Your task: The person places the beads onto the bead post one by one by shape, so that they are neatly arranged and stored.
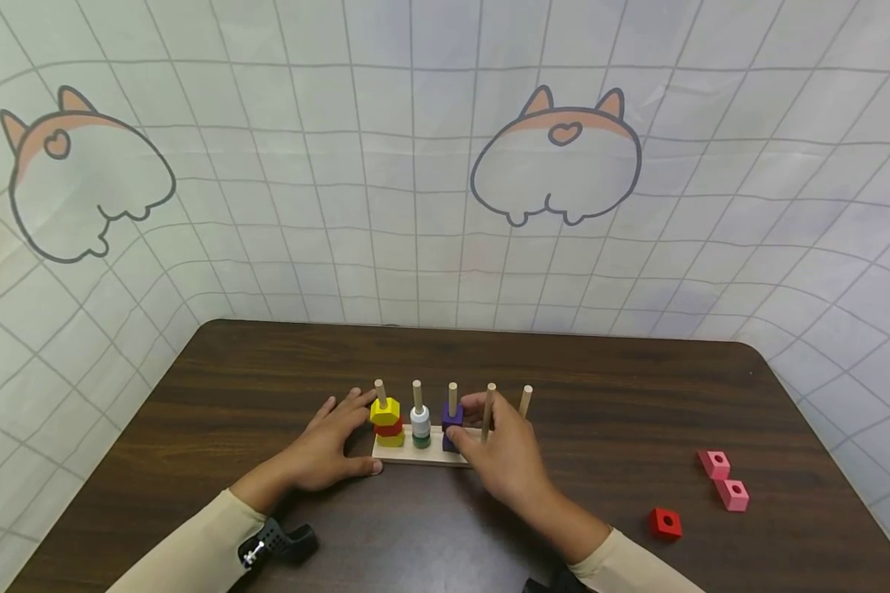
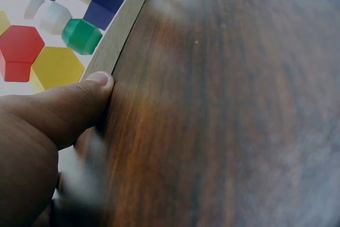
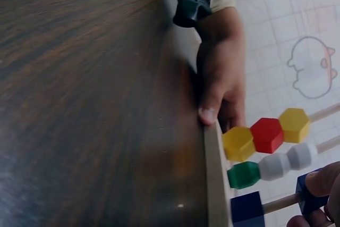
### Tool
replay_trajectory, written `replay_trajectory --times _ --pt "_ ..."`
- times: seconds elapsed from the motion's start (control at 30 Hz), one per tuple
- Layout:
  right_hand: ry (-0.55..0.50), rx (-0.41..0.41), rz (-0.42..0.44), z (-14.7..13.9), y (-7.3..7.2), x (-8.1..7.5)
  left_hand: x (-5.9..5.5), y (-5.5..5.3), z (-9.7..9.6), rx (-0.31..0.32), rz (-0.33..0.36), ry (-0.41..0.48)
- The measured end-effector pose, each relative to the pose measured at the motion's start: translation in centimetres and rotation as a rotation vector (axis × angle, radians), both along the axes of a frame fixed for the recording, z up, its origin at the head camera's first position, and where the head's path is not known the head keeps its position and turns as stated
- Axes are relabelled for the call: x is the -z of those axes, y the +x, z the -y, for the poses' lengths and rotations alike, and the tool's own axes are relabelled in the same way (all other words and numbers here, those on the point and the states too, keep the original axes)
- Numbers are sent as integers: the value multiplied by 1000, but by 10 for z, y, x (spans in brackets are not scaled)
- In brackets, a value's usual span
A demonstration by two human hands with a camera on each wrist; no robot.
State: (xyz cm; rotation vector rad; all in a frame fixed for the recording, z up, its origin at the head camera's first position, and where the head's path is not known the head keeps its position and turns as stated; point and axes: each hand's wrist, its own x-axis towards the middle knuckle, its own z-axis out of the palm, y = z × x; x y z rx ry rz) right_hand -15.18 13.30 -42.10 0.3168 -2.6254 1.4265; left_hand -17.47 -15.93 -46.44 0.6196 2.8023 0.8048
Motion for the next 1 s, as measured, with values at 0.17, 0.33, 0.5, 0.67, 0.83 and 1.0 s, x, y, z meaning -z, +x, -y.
replay_trajectory --times 0.17,0.33,0.5,0.67,0.83,1.0 --pt "-2 4 20 1 -1 7 -1 -1 0 0 -3 -1" --pt "5 -3 39 1 1 13 -1 -1 0 -1 -2 -1" --pt "27 -1 43 1 0 18 -1 -1 1 -3 -3 -2" --pt "29 -4 34 1 0 21 -1 -1 1 -3 -2 -1" --pt "26 -50 9 -4 4 21 0 0 0 -5 -1 2" --pt "77 -98 18 -15 15 16 0 0 0 -6 5 0"
